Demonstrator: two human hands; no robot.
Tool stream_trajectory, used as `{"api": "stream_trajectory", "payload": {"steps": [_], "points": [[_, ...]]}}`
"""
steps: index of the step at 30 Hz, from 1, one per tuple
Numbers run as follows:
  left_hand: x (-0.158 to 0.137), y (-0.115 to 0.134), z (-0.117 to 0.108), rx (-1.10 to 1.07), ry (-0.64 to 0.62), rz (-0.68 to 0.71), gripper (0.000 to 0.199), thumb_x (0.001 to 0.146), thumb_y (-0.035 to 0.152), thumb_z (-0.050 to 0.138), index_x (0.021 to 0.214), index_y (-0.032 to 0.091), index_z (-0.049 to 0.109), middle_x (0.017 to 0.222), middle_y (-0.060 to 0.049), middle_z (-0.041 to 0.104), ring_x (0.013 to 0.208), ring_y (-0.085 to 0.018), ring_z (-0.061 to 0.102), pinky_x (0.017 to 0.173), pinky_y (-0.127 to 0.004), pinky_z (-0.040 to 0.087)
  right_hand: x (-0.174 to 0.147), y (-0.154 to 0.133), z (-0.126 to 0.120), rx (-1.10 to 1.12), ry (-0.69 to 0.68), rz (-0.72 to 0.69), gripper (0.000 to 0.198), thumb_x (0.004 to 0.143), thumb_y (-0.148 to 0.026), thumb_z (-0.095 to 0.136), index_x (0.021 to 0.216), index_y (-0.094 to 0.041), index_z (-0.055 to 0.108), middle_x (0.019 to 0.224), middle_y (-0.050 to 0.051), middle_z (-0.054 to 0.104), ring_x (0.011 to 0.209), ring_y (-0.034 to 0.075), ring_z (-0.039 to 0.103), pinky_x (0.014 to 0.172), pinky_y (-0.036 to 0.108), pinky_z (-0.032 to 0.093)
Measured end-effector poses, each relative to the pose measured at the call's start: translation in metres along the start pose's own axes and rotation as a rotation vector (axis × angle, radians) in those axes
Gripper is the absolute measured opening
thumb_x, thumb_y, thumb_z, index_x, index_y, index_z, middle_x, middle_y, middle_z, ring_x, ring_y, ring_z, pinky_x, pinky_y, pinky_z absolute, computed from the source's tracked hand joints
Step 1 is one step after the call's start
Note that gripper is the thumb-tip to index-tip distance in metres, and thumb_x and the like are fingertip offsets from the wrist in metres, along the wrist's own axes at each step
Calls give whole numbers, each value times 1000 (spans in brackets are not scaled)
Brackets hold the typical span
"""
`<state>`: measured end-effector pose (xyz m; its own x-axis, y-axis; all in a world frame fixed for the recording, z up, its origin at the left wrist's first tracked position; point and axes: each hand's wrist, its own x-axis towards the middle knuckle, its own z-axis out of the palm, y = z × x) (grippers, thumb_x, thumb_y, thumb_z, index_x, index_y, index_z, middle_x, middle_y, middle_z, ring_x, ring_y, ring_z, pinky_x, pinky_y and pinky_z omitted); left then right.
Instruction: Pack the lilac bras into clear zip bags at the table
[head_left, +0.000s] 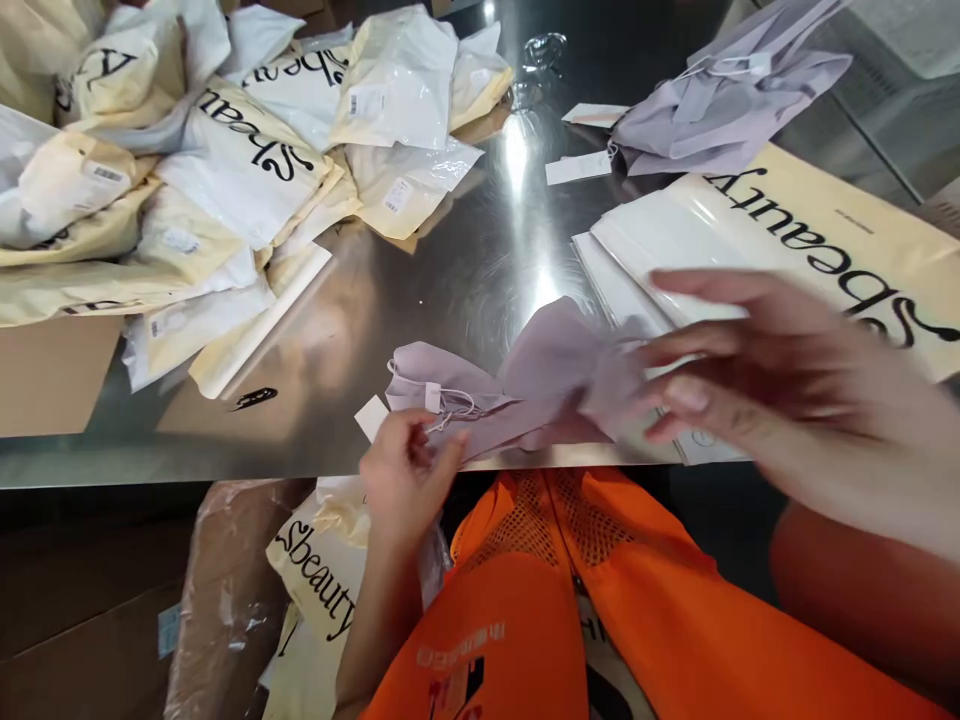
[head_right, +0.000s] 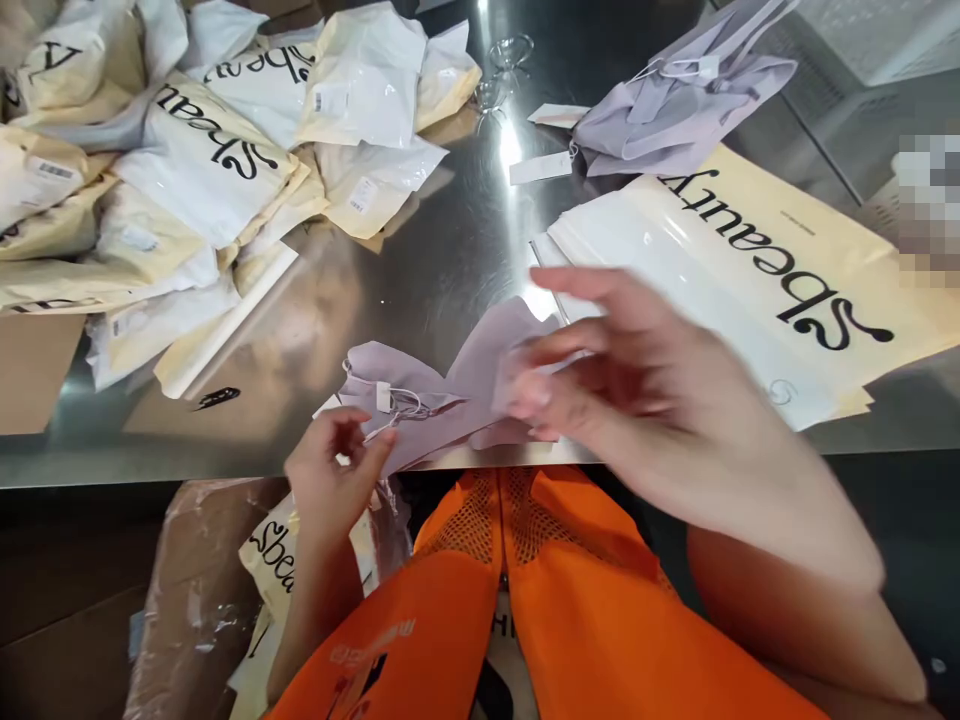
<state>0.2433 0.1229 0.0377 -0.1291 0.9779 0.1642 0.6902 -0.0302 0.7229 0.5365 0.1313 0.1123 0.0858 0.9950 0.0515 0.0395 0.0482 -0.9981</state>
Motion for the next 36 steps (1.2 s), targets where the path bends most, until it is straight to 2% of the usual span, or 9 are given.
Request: {"api": "stream_trajectory", "payload": {"steps": [5, 8, 12, 16, 19, 23, 26, 30, 36], "points": [[-32, -44, -43, 194, 249, -254, 28, 81, 49, 67, 80, 20, 66, 65, 1, 62, 59, -15, 55, 61, -26, 43, 48, 8, 21, -374, -165, -213, 50, 81, -50, 75, 124, -25, 67, 104, 4, 68, 79, 16, 66, 63, 27, 57], [-46, -55, -51, 244, 230, -394, 29, 81, 49, 63, 76, 21, 66, 65, -1, 65, 60, -18, 59, 60, -27, 44, 83, 31, 44, -689, -514, -290, 58, 73, -53, 80, 121, -23, 69, 110, 6, 69, 95, 23, 66, 73, 32, 55], [-52, -50, -44, 280, 141, -406, 22, 81, 44, 64, 72, 24, 66, 61, -1, 65, 59, -20, 61, 59, -29, 45, 100, 56, 103, -1184, -1017, -201, 66, 65, -60, 84, 105, -9, 75, 97, 16, 72, 94, 33, 67, 78, 38, 50], [-48, -41, -35, 286, 218, -306, 23, 82, 48, 63, 79, 26, 66, 64, -1, 66, 64, -23, 64, 61, -31, 44, 105, 72, 139, -1212, -1263, -123, 55, 74, -54, 77, 106, -8, 77, 97, 15, 74, 86, 30, 69, 70, 33, 47], [-26, -41, -39, 285, 207, -161, 30, 86, 54, 60, 85, 26, 68, 69, -1, 68, 70, -23, 65, 67, -32, 45, 98, 69, 126, -1122, -1289, -159, 50, 78, -54, 72, 107, -13, 78, 98, 10, 75, 83, 25, 68, 64, 29, 44], [34, -29, -43, 324, 161, 44, 32, 82, 55, 63, 84, 25, 72, 70, -3, 70, 70, -24, 65, 65, -30, 42, 50, 55, 63, -791, -1290, -128, 59, 74, -67, 71, 102, -16, 77, 95, 8, 76, 80, 21, 68, 60, 24, 42], [84, 9, -4, 220, 29, 353, 26, 85, 48, 64, 85, 24, 76, 74, -4, 71, 69, -21, 63, 63, -27, 40, 2, 55, 10, -361, -1160, 0, 58, 77, -65, 72, 105, -15, 76, 100, 8, 76, 85, 19, 70, 66, 21, 45], [119, 96, 110, -17, -366, 850, 18, 92, 29, 61, 88, 25, 78, 81, -4, 72, 76, -17, 63, 71, -25, 44, -45, 62, -25, -49, -939, 59, 55, 82, -61, 72, 106, -11, 76, 101, 9, 76, 89, 17, 70, 75, 19, 46], [103, 201, 247, 403, -869, 1464, 25, 93, 10, 52, 100, 17, 74, 105, -8, 73, 105, -20, 62, 85, -29, 49, -72, 66, -37, -18, -808, 61, 55, 79, -61, 74, 101, -11, 78, 96, 8, 76, 82, 16, 68, 71, 18, 46]]}}
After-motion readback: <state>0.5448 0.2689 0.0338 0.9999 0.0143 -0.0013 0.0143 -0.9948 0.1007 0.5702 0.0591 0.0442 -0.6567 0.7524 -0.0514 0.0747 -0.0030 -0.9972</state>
